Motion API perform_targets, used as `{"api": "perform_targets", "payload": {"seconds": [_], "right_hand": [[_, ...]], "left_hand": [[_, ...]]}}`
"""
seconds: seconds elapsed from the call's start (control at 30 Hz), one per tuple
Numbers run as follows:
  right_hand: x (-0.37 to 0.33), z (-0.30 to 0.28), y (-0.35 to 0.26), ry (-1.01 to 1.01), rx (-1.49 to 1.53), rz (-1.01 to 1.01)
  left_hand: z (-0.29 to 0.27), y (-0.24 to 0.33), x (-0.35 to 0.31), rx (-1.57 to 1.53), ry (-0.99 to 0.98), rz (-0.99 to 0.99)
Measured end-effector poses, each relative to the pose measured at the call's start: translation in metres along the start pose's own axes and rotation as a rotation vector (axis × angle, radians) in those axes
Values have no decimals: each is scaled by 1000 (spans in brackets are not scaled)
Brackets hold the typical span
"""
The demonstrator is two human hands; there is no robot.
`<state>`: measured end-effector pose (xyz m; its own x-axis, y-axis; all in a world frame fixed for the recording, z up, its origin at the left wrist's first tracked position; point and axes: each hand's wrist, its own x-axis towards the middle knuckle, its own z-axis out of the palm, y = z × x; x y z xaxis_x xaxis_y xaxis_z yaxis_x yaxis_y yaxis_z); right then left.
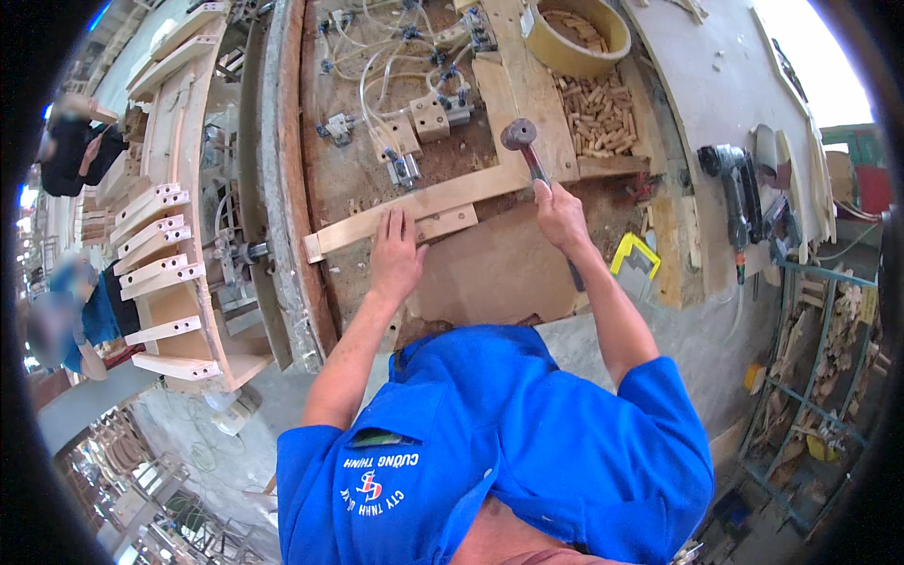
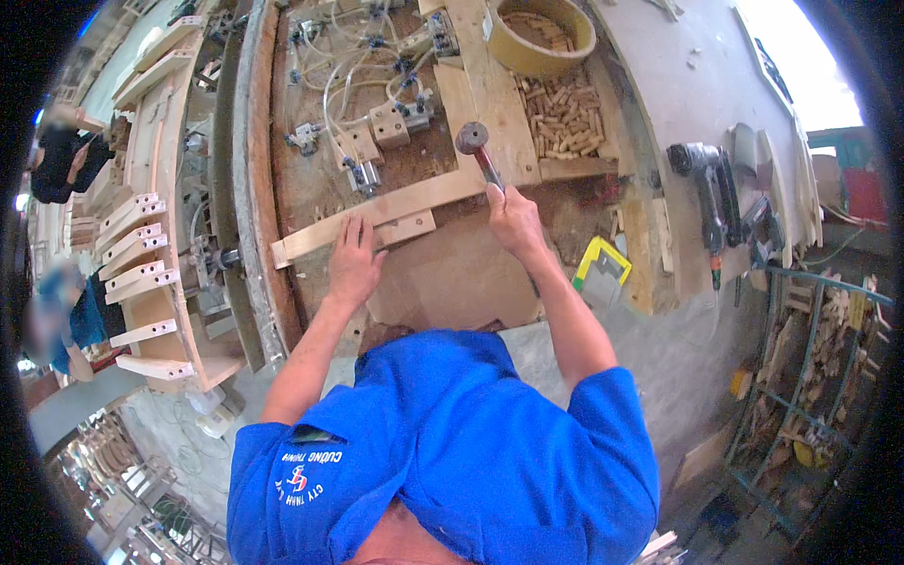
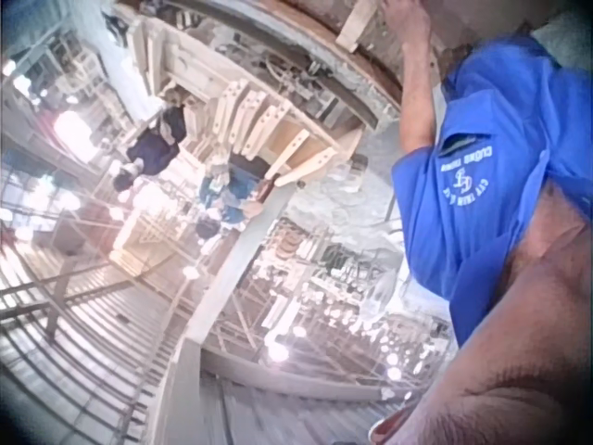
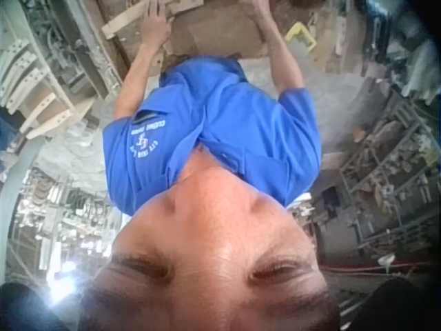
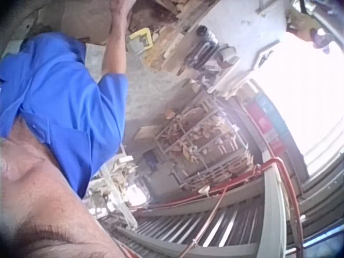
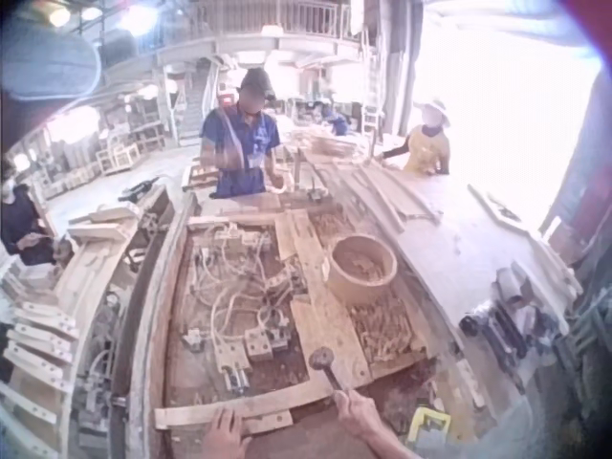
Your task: The person assembles wooden furniture components at a workbench. They align wooden pieces, insert dowels, tap them with a hammer, and secure joints using a nail gun. The person repeats this process for multiple components.
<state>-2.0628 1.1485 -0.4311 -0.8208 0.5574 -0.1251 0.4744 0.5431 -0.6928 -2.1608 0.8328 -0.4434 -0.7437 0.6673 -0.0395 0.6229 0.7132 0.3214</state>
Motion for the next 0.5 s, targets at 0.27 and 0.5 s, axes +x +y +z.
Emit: {"api": "perform_targets", "payload": {"seconds": [0.27, 0.5], "right_hand": [[-21, 4, -19, 115, 101, -42], [-57, -16, 14, 171, 4, 78]], "left_hand": [[-3, 3, -3, -7, 34, 42], [3, -1, -7, -4, 31, 14]]}}
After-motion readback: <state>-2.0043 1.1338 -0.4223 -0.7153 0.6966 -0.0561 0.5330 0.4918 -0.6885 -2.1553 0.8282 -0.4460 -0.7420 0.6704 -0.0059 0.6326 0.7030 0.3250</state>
